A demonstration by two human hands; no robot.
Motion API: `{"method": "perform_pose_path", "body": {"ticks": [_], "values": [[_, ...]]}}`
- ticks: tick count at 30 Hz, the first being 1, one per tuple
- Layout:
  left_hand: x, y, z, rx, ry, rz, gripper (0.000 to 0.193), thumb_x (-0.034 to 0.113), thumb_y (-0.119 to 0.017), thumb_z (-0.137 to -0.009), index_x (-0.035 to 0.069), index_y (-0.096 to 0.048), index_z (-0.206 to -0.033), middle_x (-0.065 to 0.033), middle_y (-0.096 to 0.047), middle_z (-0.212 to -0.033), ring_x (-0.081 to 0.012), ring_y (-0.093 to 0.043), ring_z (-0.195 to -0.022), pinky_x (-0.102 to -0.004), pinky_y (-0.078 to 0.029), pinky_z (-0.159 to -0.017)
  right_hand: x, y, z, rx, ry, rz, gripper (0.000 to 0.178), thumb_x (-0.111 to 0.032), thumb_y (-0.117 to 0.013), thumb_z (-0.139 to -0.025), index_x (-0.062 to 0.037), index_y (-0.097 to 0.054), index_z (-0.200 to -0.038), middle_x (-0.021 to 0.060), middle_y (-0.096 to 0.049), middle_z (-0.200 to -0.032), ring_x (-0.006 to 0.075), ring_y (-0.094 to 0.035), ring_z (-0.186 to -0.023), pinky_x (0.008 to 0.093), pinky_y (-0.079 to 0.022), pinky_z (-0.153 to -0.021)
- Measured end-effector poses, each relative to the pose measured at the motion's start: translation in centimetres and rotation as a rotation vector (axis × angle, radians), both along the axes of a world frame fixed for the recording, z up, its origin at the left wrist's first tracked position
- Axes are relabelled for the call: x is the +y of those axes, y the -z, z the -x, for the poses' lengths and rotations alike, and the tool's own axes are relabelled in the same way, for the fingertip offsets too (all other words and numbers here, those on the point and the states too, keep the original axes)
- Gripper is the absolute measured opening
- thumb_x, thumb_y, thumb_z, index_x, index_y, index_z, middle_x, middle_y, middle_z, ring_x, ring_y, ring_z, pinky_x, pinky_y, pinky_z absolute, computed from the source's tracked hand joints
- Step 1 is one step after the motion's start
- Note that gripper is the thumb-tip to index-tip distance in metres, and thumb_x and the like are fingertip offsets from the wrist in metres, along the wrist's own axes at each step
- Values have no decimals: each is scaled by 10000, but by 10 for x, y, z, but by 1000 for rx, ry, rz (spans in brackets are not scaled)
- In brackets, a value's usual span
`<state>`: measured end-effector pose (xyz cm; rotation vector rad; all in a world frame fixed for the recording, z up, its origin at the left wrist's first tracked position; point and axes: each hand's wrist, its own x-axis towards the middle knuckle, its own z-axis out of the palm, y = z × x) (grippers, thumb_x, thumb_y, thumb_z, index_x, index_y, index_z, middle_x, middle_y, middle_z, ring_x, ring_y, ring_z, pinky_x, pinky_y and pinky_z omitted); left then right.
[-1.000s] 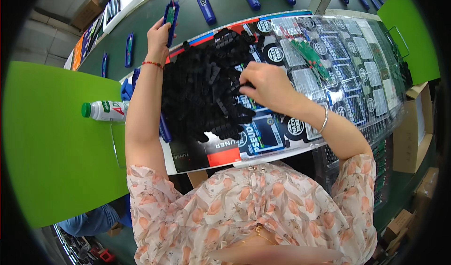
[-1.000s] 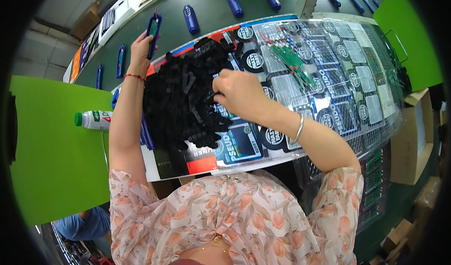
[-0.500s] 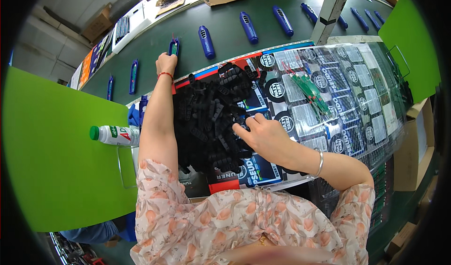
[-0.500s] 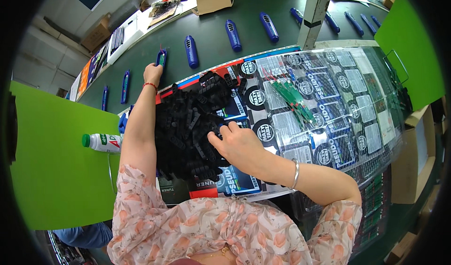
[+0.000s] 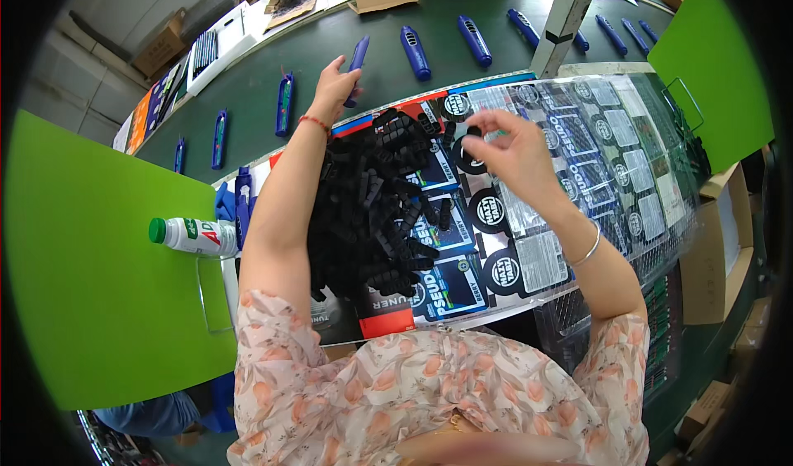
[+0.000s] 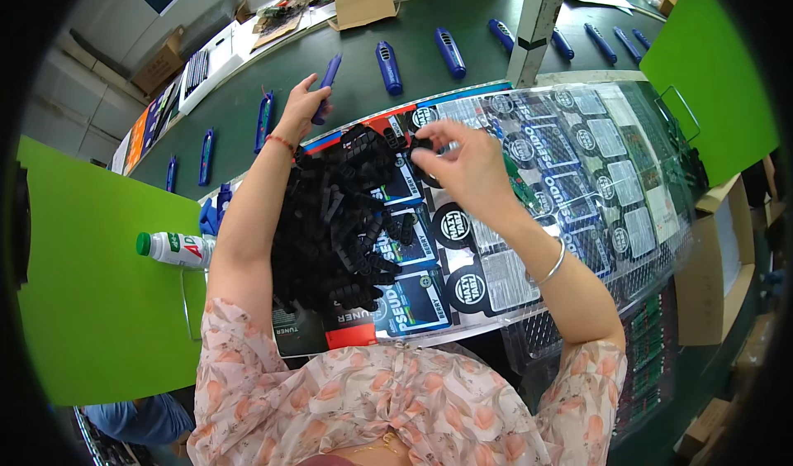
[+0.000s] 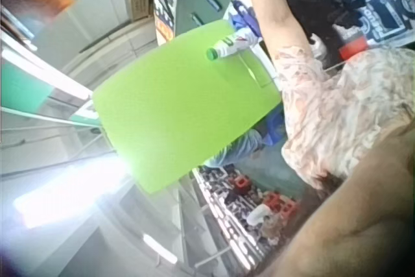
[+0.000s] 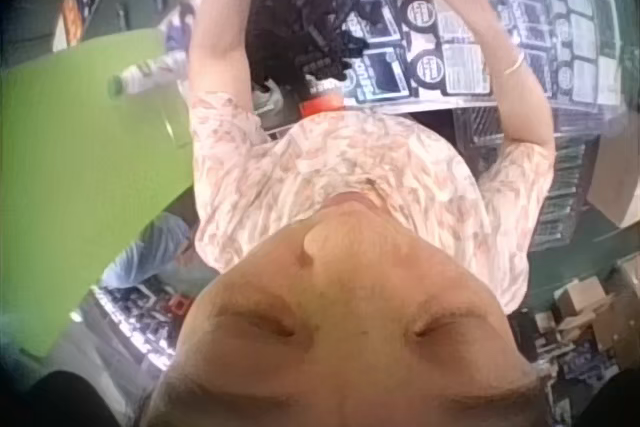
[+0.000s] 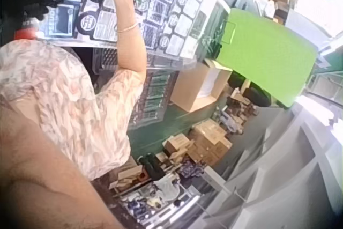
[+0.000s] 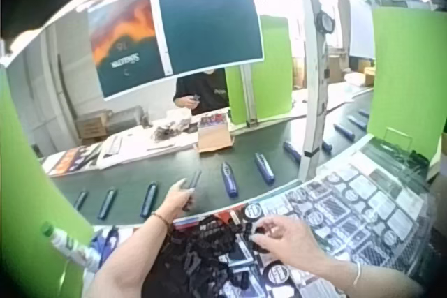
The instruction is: The person assembles internal components and wiring into blue plastic tool housings by hand, taking green PCB components and red wires from a plastic bin and a cardboard box and inserting them into the housings.
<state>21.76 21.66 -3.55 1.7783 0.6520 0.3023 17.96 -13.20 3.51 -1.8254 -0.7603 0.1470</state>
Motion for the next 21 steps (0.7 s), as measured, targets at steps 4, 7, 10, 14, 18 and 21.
{"method": "perform_pose_path", "body": {"ticks": [4,7,10,14,18,21], "values": [[-79,-57,79,-304,261,671,564,131,-426,-981,79,-253,-1515,-205,-628,-1144,-178,-624,-808,-291,-557,-647,13,-18,-6,218,28,-219,191,-80,-722,-832,6,-687,-999,40,-690,-868,88,-663,-730,222,-522,-643],[-117,-61,130,-266,312,740,517,184,-380,-1008,98,-282,-1508,-183,-626,-1149,-147,-602,-801,-248,-521,-613,32,-20,0,82,38,-355,208,-117,-753,-815,-4,-689,-977,37,-693,-838,84,-654,-760,224,-521,-678],[-149,-63,159,-283,312,739,500,244,-382,-1030,98,-302,-1501,-144,-630,-1102,-124,-574,-761,-230,-486,-587,43,-10,7,66,13,-375,208,-124,-757,-807,-8,-690,-966,35,-694,-830,86,-652,-743,227,-520,-676],[-170,-62,179,-319,329,798,524,259,-425,-1026,96,-295,-1506,-142,-628,-1116,-119,-575,-782,-225,-488,-613,46,3,18,-32,22,-316,214,-121,-762,-781,-22,-697,-960,40,-708,-822,82,-643,-670,228,-517,-633],[-180,-57,187,-349,323,827,513,258,-427,-1025,91,-319,-1498,-141,-629,-1109,-122,-573,-786,-226,-490,-619,41,0,32,-79,58,-218,207,-123,-763,-778,-30,-700,-952,50,-711,-802,85,-635,-632,243,-499,-581],[-183,-52,192,-373,302,824,489,241,-419,-1025,92,-349,-1486,-118,-649,-1095,-103,-580,-777,-229,-499,-611,39,-3,44,-34,32,-179,211,-125,-777,-759,-44,-704,-940,49,-697,-810,104,-610,-591,252,-485,-551]]}}
